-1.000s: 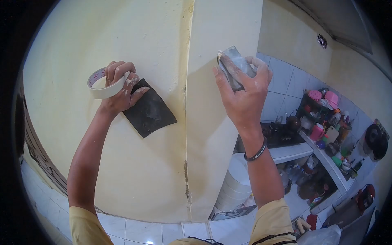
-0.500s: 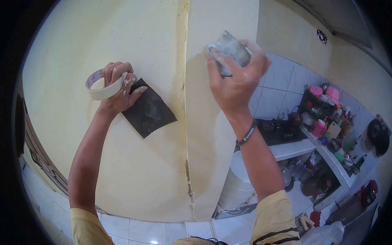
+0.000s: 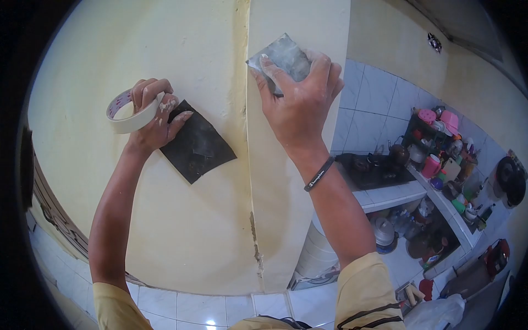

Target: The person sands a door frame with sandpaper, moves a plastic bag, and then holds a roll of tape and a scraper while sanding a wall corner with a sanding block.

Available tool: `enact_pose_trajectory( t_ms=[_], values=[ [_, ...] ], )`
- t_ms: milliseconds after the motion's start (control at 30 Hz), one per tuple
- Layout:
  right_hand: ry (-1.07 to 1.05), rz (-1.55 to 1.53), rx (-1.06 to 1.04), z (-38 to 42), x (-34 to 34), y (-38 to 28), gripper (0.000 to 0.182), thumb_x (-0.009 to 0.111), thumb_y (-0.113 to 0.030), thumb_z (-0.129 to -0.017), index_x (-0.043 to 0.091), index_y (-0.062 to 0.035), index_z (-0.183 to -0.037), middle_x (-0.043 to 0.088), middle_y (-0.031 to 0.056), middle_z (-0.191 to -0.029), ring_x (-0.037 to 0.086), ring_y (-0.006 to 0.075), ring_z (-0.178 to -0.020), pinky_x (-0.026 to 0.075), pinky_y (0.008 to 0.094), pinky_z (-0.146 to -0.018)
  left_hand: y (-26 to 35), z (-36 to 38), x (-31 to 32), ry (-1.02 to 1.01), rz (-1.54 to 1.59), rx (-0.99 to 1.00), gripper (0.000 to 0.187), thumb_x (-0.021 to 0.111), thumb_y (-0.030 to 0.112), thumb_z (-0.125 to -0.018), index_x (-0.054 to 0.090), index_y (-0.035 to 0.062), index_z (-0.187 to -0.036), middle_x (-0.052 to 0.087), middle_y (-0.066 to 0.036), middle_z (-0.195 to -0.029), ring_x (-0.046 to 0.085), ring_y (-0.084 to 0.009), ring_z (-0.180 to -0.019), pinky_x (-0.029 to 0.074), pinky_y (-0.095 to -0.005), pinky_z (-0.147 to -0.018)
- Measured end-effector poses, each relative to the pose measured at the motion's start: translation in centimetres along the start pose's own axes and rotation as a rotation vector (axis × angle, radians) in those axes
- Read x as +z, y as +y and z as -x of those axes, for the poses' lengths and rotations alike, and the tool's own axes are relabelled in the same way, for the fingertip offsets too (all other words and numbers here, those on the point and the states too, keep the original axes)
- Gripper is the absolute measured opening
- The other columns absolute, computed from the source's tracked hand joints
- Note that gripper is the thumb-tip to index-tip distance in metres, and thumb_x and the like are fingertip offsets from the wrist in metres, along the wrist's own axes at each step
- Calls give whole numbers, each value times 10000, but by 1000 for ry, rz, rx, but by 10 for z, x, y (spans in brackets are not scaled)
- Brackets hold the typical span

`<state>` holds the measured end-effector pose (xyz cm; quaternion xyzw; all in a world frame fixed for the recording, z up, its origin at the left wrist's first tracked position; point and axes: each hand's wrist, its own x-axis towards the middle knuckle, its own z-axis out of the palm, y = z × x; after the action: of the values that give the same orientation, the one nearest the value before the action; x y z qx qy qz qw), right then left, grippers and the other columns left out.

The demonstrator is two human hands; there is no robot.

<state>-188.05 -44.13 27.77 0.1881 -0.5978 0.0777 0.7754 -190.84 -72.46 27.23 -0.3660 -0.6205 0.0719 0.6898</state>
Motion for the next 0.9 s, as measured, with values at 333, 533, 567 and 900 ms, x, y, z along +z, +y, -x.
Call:
enact_pose_trajectory(
  t_ms=[333,533,567,900],
  values=[
    [86,-186,13,-2,-1,8,245,806,-178,-730,788,-162,-973,538,135,-1139,513,311,-1066,382,419,-913,1,0,0,4,17,-10,366,807,347,-763,584,86,-891,491,-51,-1161,441,-269,-1105,374,-450,-950],
    [62,-480,269,-14,-34,-1,391,792,-87,-745,702,-47,-1124,632,149,-1083,642,258,-965,503,339,-874,0,1,1,1,6,-3,359,802,350,-772,586,92,-896,492,-52,-1156,447,-266,-1104,376,-450,-949],
    [37,-545,330,-17,-41,-3,438,788,-75,-759,666,-9,-1175,639,153,-1089,651,242,-967,510,322,-871,0,1,1,3,5,-1,358,802,350,-773,586,91,-894,491,-52,-1157,447,-266,-1105,376,-449,-950],
    [-521,-1230,978,-31,-80,22,493,783,-21,-802,577,134,-1222,678,114,-1028,627,141,-908,493,254,-774,2,0,0,-5,13,-14,353,808,268,-747,558,70,-897,484,-94,-1115,458,-330,-1062,389,-482,-923]
  ],
)
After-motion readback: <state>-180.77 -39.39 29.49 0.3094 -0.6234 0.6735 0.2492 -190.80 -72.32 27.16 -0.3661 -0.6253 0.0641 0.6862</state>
